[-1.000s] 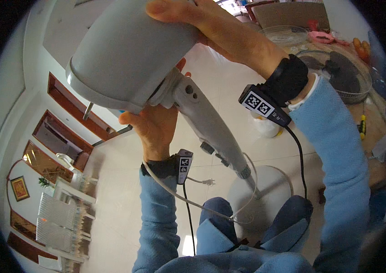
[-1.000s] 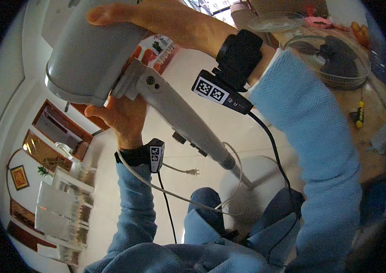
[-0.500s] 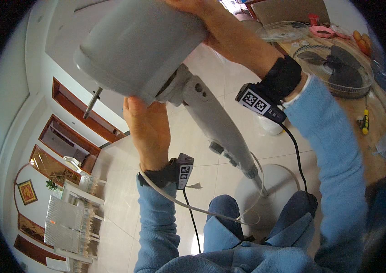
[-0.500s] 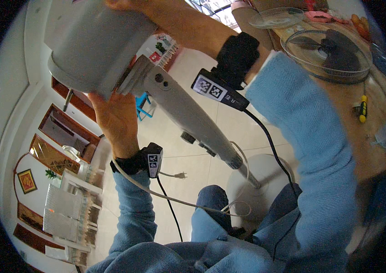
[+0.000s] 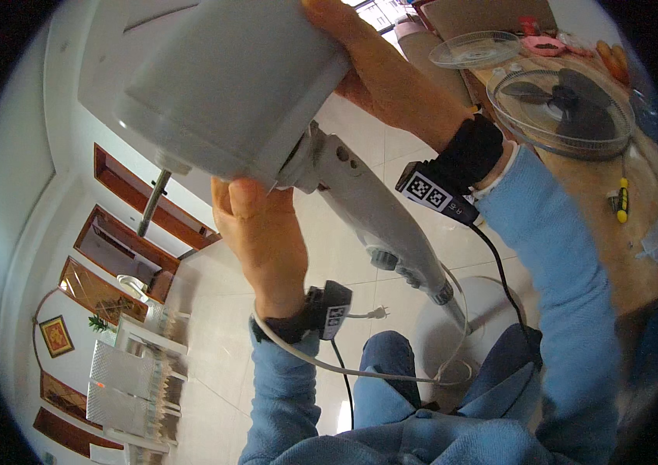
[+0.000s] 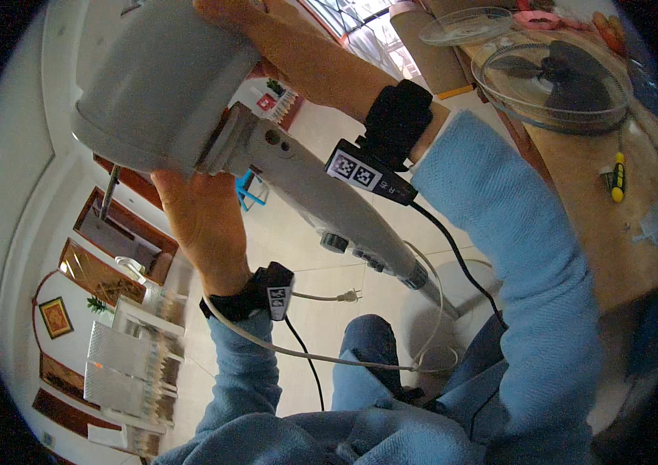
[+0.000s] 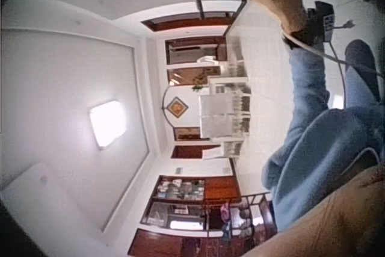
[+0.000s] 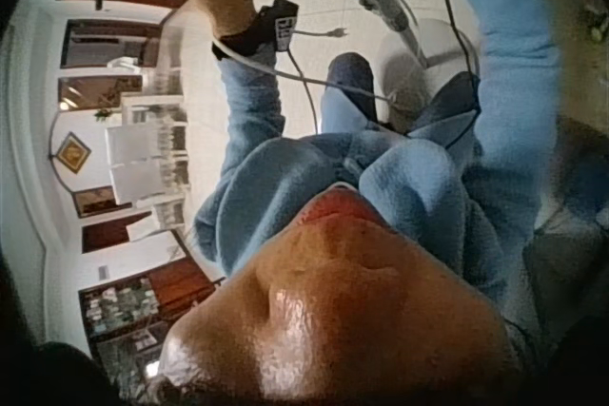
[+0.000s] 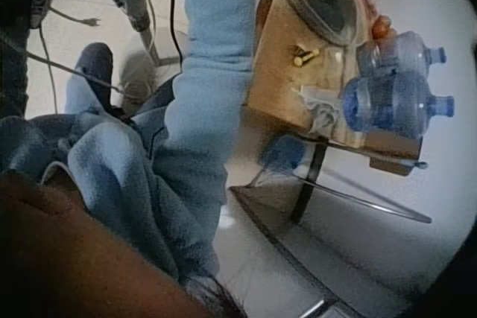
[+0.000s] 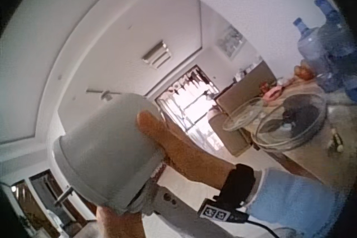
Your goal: The person assembles a standing fan by attaching the motor housing to the stand and tightening multiple screws with a screwdriver. They rotate the fan head to access different screw locations and secure the components together.
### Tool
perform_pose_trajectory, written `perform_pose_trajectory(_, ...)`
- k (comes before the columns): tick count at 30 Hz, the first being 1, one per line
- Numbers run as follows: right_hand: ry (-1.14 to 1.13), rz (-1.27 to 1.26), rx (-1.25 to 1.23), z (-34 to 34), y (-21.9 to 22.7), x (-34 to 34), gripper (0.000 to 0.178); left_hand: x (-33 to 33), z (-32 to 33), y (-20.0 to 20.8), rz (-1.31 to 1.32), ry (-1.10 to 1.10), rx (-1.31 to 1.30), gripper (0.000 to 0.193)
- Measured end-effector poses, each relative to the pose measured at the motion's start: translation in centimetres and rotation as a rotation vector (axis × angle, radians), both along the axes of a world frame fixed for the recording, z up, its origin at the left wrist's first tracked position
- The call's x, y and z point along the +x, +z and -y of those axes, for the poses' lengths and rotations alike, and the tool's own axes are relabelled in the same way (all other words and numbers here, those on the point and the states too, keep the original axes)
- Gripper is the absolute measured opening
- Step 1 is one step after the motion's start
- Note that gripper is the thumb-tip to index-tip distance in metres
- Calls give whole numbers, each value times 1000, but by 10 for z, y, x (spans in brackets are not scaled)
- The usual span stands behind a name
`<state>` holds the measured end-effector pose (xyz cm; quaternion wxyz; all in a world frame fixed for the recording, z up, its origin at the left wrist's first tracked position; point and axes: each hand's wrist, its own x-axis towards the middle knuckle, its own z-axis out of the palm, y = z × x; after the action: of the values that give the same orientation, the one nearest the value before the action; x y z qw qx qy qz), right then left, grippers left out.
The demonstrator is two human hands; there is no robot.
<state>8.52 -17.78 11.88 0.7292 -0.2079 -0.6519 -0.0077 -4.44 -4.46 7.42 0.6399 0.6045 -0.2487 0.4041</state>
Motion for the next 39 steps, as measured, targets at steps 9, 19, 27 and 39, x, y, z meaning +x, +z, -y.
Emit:
perform_pose_trajectory(9,-208,-125,20,6,4,-6,99,-8,-19,9,141,51,267,70)
perform_pose_trajectory(19,-4,-133,-16,-7,2,-1,74,-5,-5,24,82,64,236,49)
perform_pose_trajectory(27,17,-384,-56,-8,-7,-11,75,-4,10,32,58,113,97,62)
perform_pose_trajectory(39,105,-436,-61,-6,-8,3,69,4,10,36,-11,236,179,90)
